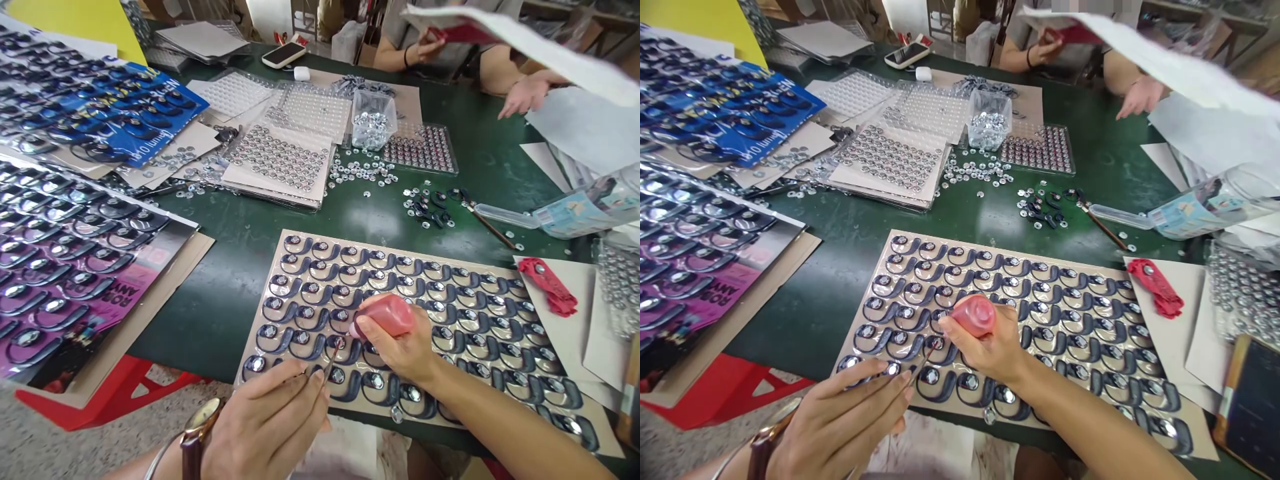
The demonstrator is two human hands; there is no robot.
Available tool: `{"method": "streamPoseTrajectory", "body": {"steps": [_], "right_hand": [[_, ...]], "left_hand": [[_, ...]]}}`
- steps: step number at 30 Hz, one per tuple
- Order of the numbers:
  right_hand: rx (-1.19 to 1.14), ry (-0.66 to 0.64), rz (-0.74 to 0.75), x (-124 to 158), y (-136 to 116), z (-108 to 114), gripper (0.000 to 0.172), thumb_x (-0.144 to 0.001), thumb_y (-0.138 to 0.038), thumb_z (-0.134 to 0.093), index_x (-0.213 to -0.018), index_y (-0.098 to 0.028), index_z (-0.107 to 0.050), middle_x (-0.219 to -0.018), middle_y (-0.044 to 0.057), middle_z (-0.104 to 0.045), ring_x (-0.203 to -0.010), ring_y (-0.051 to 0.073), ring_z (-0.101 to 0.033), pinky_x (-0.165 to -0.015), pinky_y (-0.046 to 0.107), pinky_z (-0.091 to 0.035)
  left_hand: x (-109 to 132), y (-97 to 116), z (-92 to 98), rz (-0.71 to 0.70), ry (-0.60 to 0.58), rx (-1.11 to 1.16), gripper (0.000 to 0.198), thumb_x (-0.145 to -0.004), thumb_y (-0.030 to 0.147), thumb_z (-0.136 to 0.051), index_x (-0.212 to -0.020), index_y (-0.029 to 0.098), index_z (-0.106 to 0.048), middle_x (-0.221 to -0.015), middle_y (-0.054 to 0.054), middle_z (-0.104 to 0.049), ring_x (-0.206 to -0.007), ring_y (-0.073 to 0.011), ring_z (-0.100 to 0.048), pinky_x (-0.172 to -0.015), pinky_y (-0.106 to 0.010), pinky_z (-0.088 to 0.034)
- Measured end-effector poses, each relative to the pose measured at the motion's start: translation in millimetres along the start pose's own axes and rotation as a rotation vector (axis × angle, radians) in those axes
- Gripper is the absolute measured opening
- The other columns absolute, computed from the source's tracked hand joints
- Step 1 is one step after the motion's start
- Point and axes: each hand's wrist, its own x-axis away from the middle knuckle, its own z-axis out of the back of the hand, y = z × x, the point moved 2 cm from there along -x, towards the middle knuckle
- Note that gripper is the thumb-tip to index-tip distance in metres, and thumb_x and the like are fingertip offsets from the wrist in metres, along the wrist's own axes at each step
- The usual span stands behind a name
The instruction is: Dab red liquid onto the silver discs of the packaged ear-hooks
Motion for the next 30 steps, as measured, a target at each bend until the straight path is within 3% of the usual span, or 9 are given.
{"method": "streamPoseTrajectory", "body": {"steps": [7, 18, 30], "right_hand": [[-0.030, 0.035, -0.026, 0.7, 0.9, 1.1, 0.008, -0.080, -0.027, -0.064, -0.078, -0.019, -0.064, -0.065, 0.001, -0.068, -0.051, 0.013, -0.064, -0.050, 0.025, -0.053], [-0.067, -0.042, -0.014, 0.3, 0.2, 0.8, 0.006, -0.082, -0.025, -0.061, -0.080, -0.019, -0.063, -0.056, -0.002, -0.068, -0.047, 0.012, -0.063, -0.049, 0.024, -0.054], [-0.083, -0.045, 0.011, 1.0, -0.5, 0.8, 0.006, -0.083, -0.023, -0.061, -0.077, -0.020, -0.061, -0.057, -0.003, -0.068, -0.048, 0.011, -0.063, -0.054, 0.024, -0.055]], "left_hand": [[0.6, -1.0, -0.6, 0.032, 0.009, 0.008, 0.022, -0.092, 0.010, -0.047, -0.092, 0.007, -0.069, -0.091, -0.007, -0.073, -0.089, -0.0139, -0.069, -0.110, -0.033, -0.038], [3.1, -3.2, -1.1, 0.061, 0.018, 0.080, 0.020, -0.091, 0.013, -0.050, -0.095, 0.005, -0.068, -0.093, -0.008, -0.073, -0.092, -0.0145, -0.068, -0.113, -0.033, -0.033], [5.9, -12.5, -0.1, 0.123, 0.001, 0.205, 0.022, -0.086, 0.008, -0.047, -0.100, 0.008, -0.063, -0.096, -0.008, -0.072, -0.086, -0.0141, -0.068, -0.102, -0.037, -0.044]]}}
